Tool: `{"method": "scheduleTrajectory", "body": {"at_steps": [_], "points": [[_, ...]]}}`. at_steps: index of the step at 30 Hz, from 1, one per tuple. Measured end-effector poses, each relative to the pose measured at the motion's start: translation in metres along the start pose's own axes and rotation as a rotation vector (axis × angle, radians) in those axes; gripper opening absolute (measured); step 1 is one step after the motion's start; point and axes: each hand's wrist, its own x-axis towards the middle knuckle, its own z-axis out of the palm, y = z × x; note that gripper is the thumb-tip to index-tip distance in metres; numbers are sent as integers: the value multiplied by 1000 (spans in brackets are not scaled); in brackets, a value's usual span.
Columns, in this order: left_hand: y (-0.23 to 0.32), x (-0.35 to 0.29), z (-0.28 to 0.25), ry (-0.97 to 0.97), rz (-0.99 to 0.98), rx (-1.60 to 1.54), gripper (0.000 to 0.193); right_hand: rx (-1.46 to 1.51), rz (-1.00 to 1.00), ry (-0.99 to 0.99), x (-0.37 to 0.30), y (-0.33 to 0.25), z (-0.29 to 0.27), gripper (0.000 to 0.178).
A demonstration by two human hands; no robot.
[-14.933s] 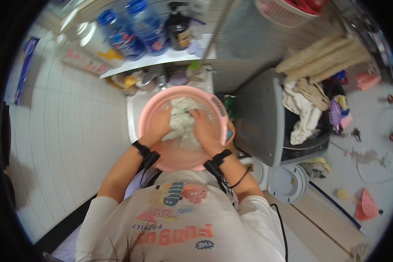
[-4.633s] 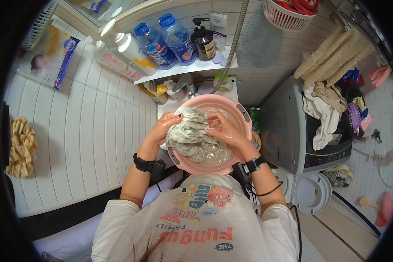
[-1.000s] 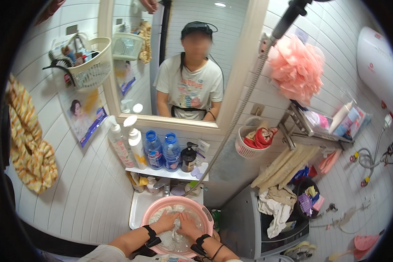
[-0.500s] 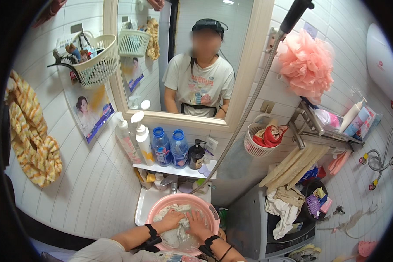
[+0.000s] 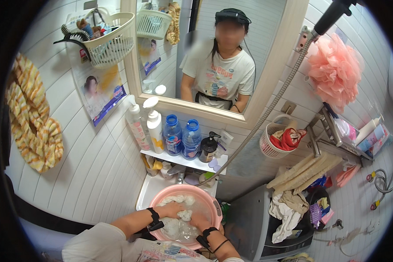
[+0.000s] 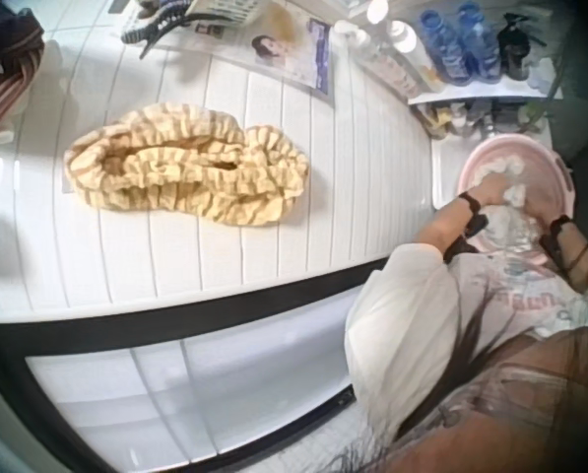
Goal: The person hand washes a light-colored cloth in a pink basin filled with water. They repeatedly submerge, agitate, and wring the cloth, then briefly drain the basin and refill it with fresh water before continuing to wash and wring the cloth.
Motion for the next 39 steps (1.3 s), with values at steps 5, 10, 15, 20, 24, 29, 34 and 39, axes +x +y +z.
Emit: {"method": "scheduleTrajectory", "body": {"at_steps": [5,10,15,20,24,29,34,39], "points": [[11,-12,-4,184,-173,46,62,-136,-143,489,-22,-27,5,107],[-1,-12,0,-18,-143,17,66,-156,-80,206,0,-22,-4,87],[0,-6,1,-100,-281,13,70,-243,115,-276,11,-25,-13,82],[20,-18,3,156,-67,387,77,-259,-23,350,-40,-27,8,99],[13,-13,7,-7,-76,323,70,-256,-5,314,-44,-11,22,98],[4,16,12,-309,-253,127,60,-360,154,-175,1,-4,12,85],[30,3,12,-235,-247,389,71,-202,135,-152,-26,-8,-14,71],[36,-10,12,-169,-174,374,83,-131,-33,291,-65,-13,23,65]]}}
